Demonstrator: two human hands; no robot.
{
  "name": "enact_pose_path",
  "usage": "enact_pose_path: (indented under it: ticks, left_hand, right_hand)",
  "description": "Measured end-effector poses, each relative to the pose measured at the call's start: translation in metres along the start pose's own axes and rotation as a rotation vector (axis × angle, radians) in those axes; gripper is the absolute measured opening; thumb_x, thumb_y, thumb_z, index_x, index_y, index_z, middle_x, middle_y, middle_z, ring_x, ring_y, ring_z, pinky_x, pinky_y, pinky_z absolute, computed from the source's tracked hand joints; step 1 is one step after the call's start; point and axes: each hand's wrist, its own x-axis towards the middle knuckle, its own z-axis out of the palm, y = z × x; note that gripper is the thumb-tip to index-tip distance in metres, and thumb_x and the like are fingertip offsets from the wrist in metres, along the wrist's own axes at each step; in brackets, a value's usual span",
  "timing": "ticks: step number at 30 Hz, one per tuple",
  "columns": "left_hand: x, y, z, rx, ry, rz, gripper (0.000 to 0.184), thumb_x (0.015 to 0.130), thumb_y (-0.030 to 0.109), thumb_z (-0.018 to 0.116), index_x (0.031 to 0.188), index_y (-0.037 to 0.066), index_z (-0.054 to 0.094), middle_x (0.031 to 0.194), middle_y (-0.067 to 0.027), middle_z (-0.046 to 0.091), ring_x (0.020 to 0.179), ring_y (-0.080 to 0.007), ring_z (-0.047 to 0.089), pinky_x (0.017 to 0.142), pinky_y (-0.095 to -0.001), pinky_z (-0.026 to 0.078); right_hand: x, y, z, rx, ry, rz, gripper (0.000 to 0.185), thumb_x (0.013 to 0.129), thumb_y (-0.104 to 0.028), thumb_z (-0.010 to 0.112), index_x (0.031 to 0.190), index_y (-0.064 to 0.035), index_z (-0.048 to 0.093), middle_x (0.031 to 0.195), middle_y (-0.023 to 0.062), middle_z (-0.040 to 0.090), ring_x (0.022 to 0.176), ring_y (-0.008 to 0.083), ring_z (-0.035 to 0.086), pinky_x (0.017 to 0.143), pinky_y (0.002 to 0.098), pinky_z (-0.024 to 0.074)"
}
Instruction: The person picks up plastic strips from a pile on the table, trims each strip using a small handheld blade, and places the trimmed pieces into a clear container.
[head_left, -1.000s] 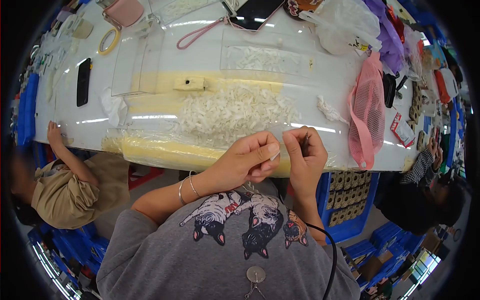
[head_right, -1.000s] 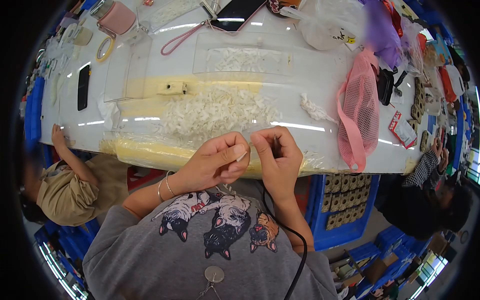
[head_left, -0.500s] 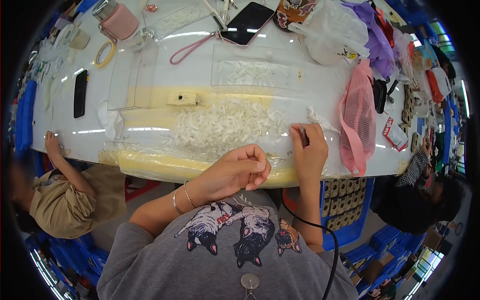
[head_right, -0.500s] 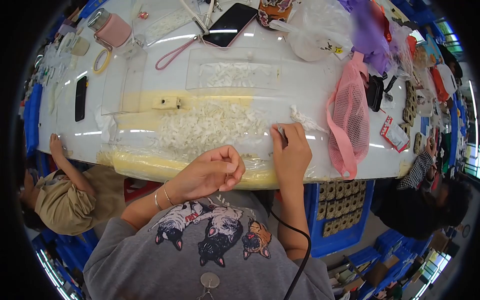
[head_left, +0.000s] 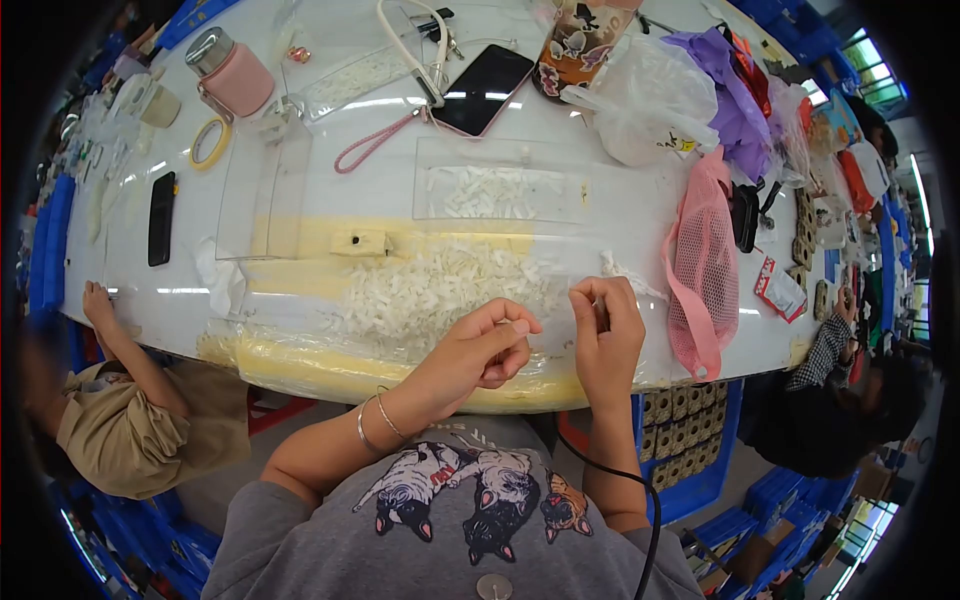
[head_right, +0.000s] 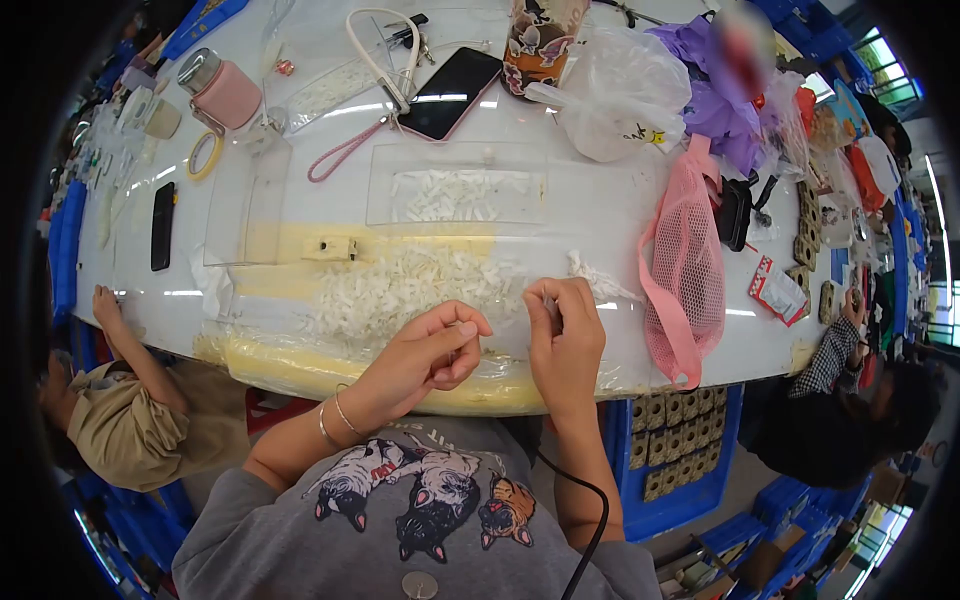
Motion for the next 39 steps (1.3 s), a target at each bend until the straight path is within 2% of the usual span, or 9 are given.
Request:
enact_pose_path:
  ticks: [2,5,15,19,20,26,32,35,39]
  left_hand:
    - [0.003,-0.001,0.003,-0.027,-0.021,0.029,0.016,0.108,0.023,0.050,0.112,0.008,0.054,0.070,0.0011,0.048,0.057,-0.0049,0.034,0.051,-0.0197,0.026]
    - [0.003,-0.003,0.008,-0.008,-0.038,0.131,0.019,0.108,0.027,0.050,0.112,0.008,0.052,0.070,0.0019,0.048,0.058,-0.0042,0.034,0.051,-0.0195,0.024]
    - [-0.007,-0.003,0.001,0.141,0.044,0.210,0.016,0.107,0.026,0.054,0.106,0.010,0.050,0.068,0.0033,0.048,0.058,-0.0030,0.036,0.051,-0.0194,0.024]
    - [-0.007,-0.002,-0.005,-0.023,-0.066,0.172,0.017,0.107,0.026,0.053,0.102,0.010,0.050,0.066,0.0027,0.049,0.055,-0.0032,0.033,0.049,-0.0201,0.024]
    - [-0.007,-0.003,-0.007,-0.095,-0.116,0.161,0.018,0.108,0.026,0.053,0.101,0.010,0.050,0.066,0.0024,0.049,0.054,-0.0034,0.033,0.049,-0.0201,0.023]
    - [-0.012,0.003,-0.008,-0.375,-0.239,-0.025,0.017,0.109,0.024,0.049,0.103,0.008,0.051,0.068,0.0020,0.047,0.054,-0.0028,0.033,0.047,-0.0196,0.023]
    - [-0.014,0.001,-0.008,-0.410,-0.230,-0.035,0.019,0.110,0.026,0.047,0.105,0.008,0.052,0.068,0.0026,0.046,0.054,-0.0028,0.032,0.048,-0.0199,0.024]
    - [-0.015,-0.001,-0.010,-0.404,-0.251,-0.036,0.021,0.110,0.025,0.044,0.118,0.007,0.052,0.068,0.0036,0.045,0.056,-0.0027,0.034,0.050,-0.0192,0.027]
    - [-0.015,-0.002,-0.010,-0.387,-0.234,-0.033,0.021,0.110,0.025,0.044,0.116,0.007,0.052,0.068,0.0043,0.044,0.056,-0.0027,0.033,0.050,-0.0191,0.027]
  right_hand:
    - [-0.011,-0.021,-0.002,0.420,-0.065,0.145,0.006,0.094,-0.003,0.068,0.096,-0.0016,0.063,0.088,-0.0009,0.051,0.073,0.0058,0.043,0.063,0.0201,0.0345]
    - [-0.025,-0.036,0.005,0.518,-0.073,0.153,0.006,0.095,-0.004,0.068,0.096,-0.0020,0.063,0.090,-0.0011,0.052,0.074,0.0056,0.044,0.063,0.0212,0.0350]
    - [-0.040,-0.040,0.014,0.371,-0.077,0.062,0.013,0.089,0.000,0.073,0.099,-0.0038,0.065,0.085,0.0034,0.054,0.071,0.0072,0.046,0.060,0.0218,0.0342]
    - [-0.028,-0.036,0.006,0.459,-0.124,-0.047,0.026,0.098,-0.008,0.063,0.122,-0.0019,0.068,0.083,0.0026,0.053,0.070,0.0115,0.048,0.061,0.0244,0.0366]
    - [-0.026,-0.031,0.001,0.409,-0.201,-0.098,0.037,0.100,-0.009,0.058,0.136,-0.0021,0.063,0.081,0.0038,0.052,0.069,0.0143,0.048,0.062,0.0263,0.0390]
    - [-0.024,-0.036,0.003,0.281,-0.274,-0.188,0.044,0.095,-0.001,0.060,0.139,-0.0011,0.061,0.074,0.0075,0.051,0.065,0.0165,0.049,0.059,0.0289,0.0421]
    - [-0.024,-0.040,0.008,0.259,-0.231,-0.234,0.047,0.091,0.002,0.064,0.138,0.0001,0.061,0.074,0.0099,0.057,0.061,0.0197,0.053,0.057,0.0299,0.0432]
    - [-0.024,-0.040,0.007,0.225,-0.234,-0.251,0.047,0.090,0.001,0.065,0.137,0.0009,0.061,0.073,0.0108,0.058,0.059,0.0206,0.054,0.056,0.0305,0.0434]
    - [-0.025,-0.039,0.005,0.197,-0.230,-0.271,0.046,0.090,0.001,0.066,0.136,0.0009,0.062,0.071,0.0101,0.056,0.057,0.0203,0.052,0.054,0.0313,0.0425]
